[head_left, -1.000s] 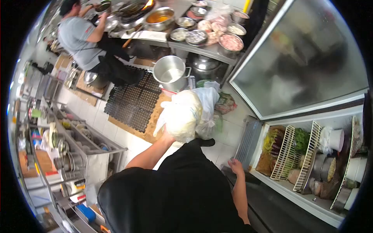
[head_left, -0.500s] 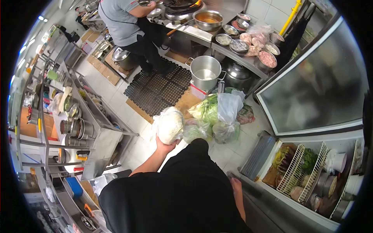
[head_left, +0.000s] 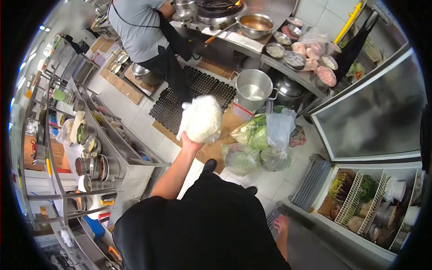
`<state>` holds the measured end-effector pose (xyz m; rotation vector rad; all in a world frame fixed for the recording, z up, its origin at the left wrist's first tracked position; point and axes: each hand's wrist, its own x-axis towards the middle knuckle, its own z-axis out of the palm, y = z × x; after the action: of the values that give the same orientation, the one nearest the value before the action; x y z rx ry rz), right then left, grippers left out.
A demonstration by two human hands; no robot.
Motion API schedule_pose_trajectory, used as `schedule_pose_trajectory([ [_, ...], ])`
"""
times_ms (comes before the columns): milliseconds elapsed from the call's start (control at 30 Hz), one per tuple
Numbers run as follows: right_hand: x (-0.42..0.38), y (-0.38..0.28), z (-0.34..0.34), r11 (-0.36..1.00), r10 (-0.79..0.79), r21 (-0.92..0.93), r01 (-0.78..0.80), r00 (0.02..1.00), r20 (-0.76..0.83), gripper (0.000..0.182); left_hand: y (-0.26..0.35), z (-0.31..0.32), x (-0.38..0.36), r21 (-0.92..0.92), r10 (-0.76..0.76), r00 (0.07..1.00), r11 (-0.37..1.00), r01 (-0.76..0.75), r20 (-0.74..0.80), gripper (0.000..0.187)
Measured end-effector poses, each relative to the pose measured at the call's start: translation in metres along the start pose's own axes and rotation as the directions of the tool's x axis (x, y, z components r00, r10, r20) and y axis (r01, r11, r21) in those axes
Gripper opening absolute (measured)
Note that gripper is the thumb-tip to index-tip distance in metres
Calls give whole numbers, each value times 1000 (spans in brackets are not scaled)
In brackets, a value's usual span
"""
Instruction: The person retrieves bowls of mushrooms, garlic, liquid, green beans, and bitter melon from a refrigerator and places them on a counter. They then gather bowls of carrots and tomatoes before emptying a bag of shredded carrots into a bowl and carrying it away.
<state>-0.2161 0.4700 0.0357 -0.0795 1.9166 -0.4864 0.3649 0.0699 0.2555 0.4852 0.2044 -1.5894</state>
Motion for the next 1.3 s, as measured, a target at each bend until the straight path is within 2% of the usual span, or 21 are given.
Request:
schedule_pose_trajectory([
  [67, 4, 10, 43, 999, -31, 45, 29, 998, 47, 48, 47, 0, 28, 5, 36, 998, 999, -36, -52, 59],
  [100, 5, 6, 60, 996, -58, 71, 53, 996, 66, 47, 67, 8, 36, 17, 67, 998, 998, -66, -16, 59],
  [233, -39, -27, 145, 993, -102, -44, 110, 983, 152, 46, 119, 44, 64, -7, 143, 979, 990, -143, 146, 51],
  [300, -38, -23, 172, 986, -84, -124, 107, 979, 184, 47, 132, 47, 73, -85, 155, 988, 984, -157, -29, 39],
  [333, -36, -21, 180, 989, -89, -101, 110, 978, 188, 47, 135, 43, 80, -75, 167, 986, 983, -168, -22, 42],
  [533, -59, -5, 170, 992, -104, -48, 114, 977, 184, 56, 120, 11, 72, -72, 94, 995, 993, -96, -31, 42],
  [700, -34, 48, 142, 994, -42, 108, 28, 991, 127, 62, 99, -25, 45, -132, 50, 984, 989, -73, -171, 46],
  [767, -26, 65, 131, 992, -13, 124, -1, 994, 110, 63, 89, -37, 33, -71, 97, 966, 991, -117, -242, 46],
  [800, -34, 63, 130, 986, 0, 166, -12, 998, 70, 48, 89, -42, 30, -73, 97, 966, 990, -118, -238, 46],
  [867, -34, 67, 128, 981, 4, 195, -16, 998, 67, 50, 90, -47, 23, -84, 91, 969, 990, -113, -231, 44],
  [933, -34, 77, 128, 974, -1, 225, -15, 997, 73, 51, 94, -48, 20, -90, 91, 955, 989, -120, -282, 45],
  [1067, -31, 94, 134, 953, 4, 301, -25, 998, 70, 53, 100, -34, 26, -96, 171, 948, 975, -202, -267, 46],
  [1233, -53, 107, 161, 919, 30, 389, -62, 996, 89, 54, 102, -5, 44, -151, 142, 961, 972, -182, -239, 40],
  [1300, -32, 139, 170, 910, 5, 408, -77, 985, 174, 55, 102, 7, 51, -200, 96, 976, 970, -135, -193, 38],
])
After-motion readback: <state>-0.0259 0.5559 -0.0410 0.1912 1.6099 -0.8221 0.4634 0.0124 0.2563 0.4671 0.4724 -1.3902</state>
